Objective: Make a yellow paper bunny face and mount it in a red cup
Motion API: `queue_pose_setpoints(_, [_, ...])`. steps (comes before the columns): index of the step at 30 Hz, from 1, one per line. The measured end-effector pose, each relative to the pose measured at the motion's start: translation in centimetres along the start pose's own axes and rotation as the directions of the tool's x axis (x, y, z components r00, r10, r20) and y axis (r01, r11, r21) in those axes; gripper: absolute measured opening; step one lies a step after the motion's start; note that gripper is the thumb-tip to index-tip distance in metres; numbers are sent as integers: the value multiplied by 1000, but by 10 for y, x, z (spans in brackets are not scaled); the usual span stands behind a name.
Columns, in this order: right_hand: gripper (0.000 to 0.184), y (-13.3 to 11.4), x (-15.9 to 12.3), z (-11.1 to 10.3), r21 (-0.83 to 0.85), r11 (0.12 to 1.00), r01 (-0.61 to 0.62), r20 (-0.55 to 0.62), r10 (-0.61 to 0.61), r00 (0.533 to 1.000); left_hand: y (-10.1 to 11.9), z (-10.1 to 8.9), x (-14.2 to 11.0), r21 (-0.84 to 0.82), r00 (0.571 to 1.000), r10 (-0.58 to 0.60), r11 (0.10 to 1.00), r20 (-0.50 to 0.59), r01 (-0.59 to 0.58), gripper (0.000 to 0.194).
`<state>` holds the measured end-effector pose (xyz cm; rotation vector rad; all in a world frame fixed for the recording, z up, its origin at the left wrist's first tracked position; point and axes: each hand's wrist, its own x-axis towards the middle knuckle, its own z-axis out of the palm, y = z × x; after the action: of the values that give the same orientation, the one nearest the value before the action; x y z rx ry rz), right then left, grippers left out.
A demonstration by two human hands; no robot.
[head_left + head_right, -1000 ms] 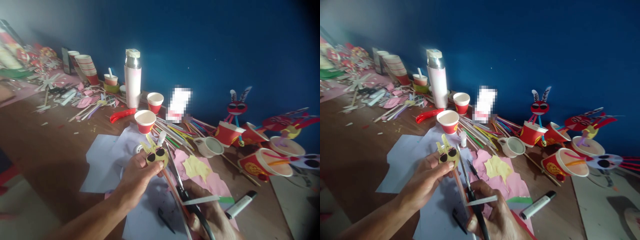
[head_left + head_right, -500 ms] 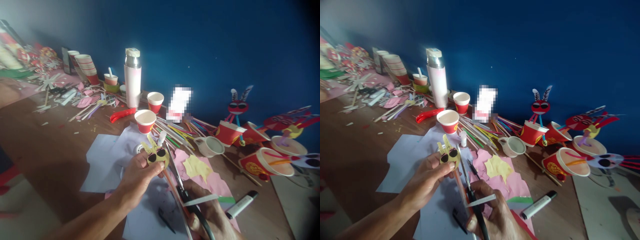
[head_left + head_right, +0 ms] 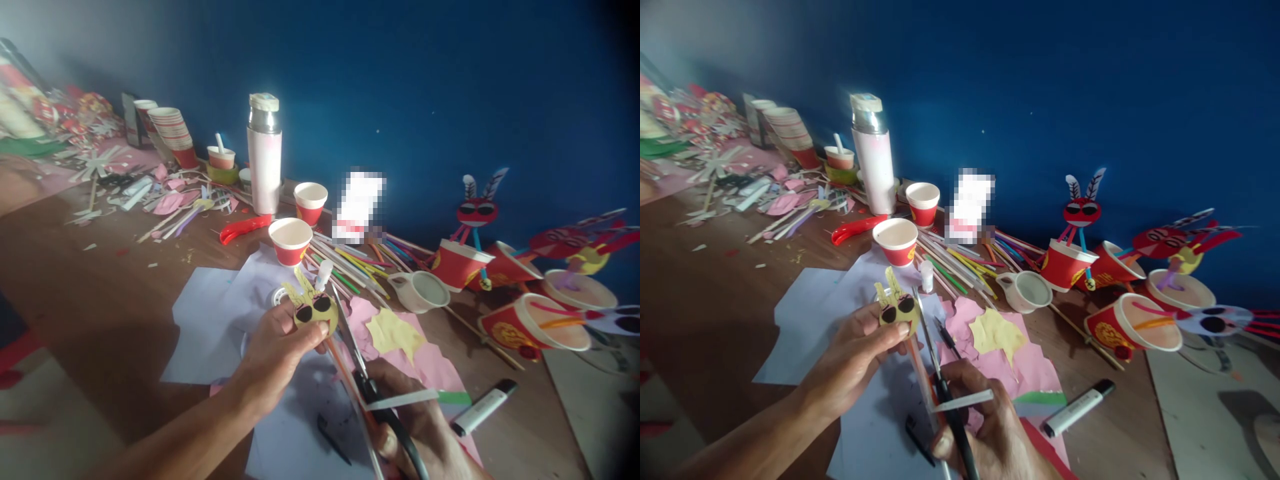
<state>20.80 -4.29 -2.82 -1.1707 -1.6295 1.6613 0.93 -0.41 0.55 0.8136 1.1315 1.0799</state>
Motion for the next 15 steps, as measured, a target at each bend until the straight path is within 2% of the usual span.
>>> queue_pose_setpoints(15, [58,3,-2,0,-35,999,-7,-55,6,998,2,0,1,-10,1000,-11,1000,16,11,8])
